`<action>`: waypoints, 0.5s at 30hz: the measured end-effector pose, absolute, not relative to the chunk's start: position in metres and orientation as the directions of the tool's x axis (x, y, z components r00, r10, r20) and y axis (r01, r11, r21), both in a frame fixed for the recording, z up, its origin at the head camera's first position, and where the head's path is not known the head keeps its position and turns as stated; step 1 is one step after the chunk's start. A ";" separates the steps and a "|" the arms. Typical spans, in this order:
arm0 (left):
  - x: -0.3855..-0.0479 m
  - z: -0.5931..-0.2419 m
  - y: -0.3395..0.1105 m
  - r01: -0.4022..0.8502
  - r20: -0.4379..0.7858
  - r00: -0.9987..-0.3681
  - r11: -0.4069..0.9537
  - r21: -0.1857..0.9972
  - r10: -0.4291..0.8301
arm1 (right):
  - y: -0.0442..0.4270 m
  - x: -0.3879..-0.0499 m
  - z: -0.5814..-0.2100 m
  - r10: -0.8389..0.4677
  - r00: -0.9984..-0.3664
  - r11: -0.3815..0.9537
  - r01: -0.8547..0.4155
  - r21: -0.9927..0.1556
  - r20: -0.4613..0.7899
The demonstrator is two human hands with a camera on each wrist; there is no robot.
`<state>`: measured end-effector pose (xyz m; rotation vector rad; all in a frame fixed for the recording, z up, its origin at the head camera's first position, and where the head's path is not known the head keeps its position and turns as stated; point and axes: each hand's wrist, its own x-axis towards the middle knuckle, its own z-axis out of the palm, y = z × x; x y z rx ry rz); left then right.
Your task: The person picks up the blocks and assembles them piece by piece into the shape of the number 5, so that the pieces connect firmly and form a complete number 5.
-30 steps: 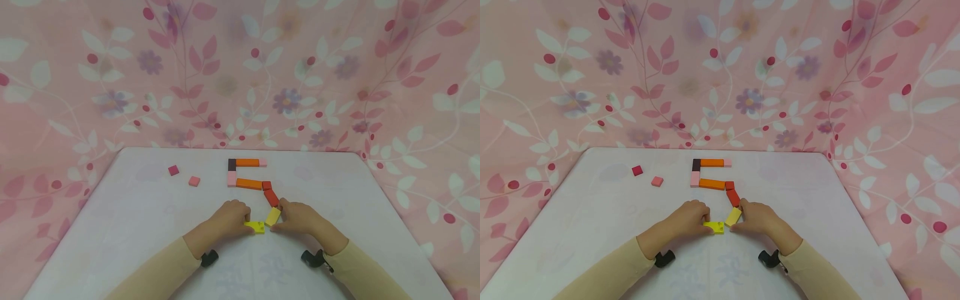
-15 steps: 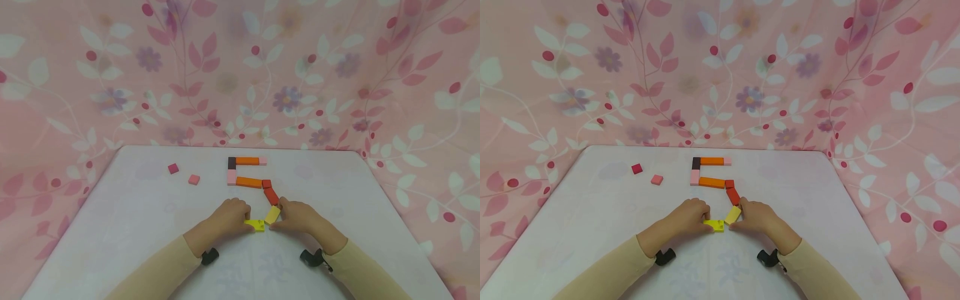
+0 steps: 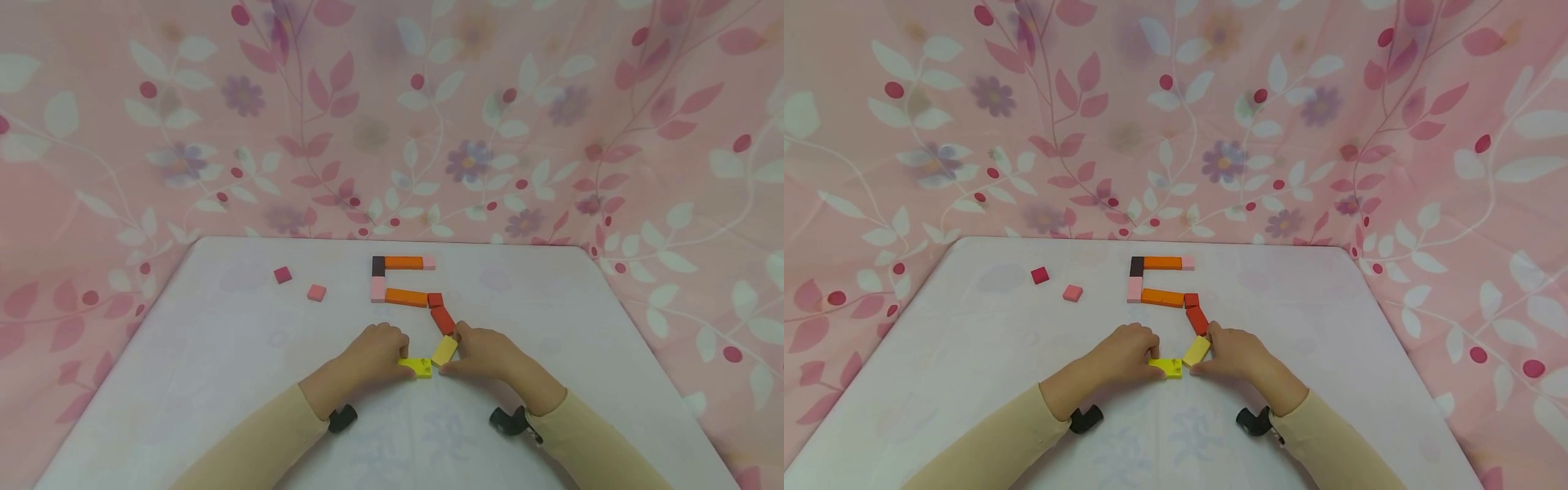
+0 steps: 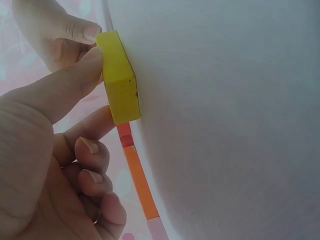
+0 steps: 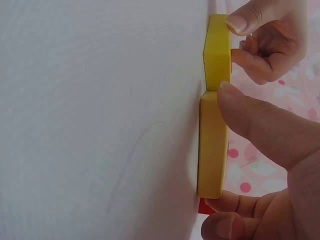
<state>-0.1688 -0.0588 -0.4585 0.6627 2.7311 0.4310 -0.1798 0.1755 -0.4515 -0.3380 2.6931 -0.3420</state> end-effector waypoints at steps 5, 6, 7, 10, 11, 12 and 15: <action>-0.169 -0.458 -0.059 0.389 -0.221 -0.849 0.851 0.353 0.480 | 0.175 -0.180 -0.453 -0.280 -0.889 0.943 -0.183 -0.279 -0.362; -0.169 -0.458 -0.059 0.390 -0.221 -0.849 0.851 0.352 0.480 | 0.175 -0.180 -0.454 -0.279 -0.890 0.943 -0.183 -0.277 -0.362; -0.169 -0.458 -0.059 0.392 -0.219 -0.848 0.850 0.351 0.482 | 0.175 -0.181 -0.454 -0.278 -0.890 0.944 -0.182 -0.275 -0.362; -0.168 -0.457 -0.059 0.400 -0.211 -0.848 0.848 0.349 0.487 | 0.175 -0.180 -0.454 -0.275 -0.891 0.946 -0.183 -0.268 -0.361; -0.168 -0.457 -0.059 0.403 -0.208 -0.847 0.847 0.348 0.489 | 0.175 -0.180 -0.453 -0.274 -0.891 0.946 -0.183 -0.267 -0.361; -0.169 -0.458 -0.060 0.406 -0.205 -0.847 0.845 0.347 0.491 | 0.175 -0.180 -0.453 -0.273 -0.891 0.946 -0.182 -0.267 -0.361; -0.169 -0.458 -0.060 0.414 -0.197 -0.845 0.842 0.345 0.497 | 0.174 -0.180 -0.452 -0.275 -0.892 0.946 -0.185 -0.267 -0.359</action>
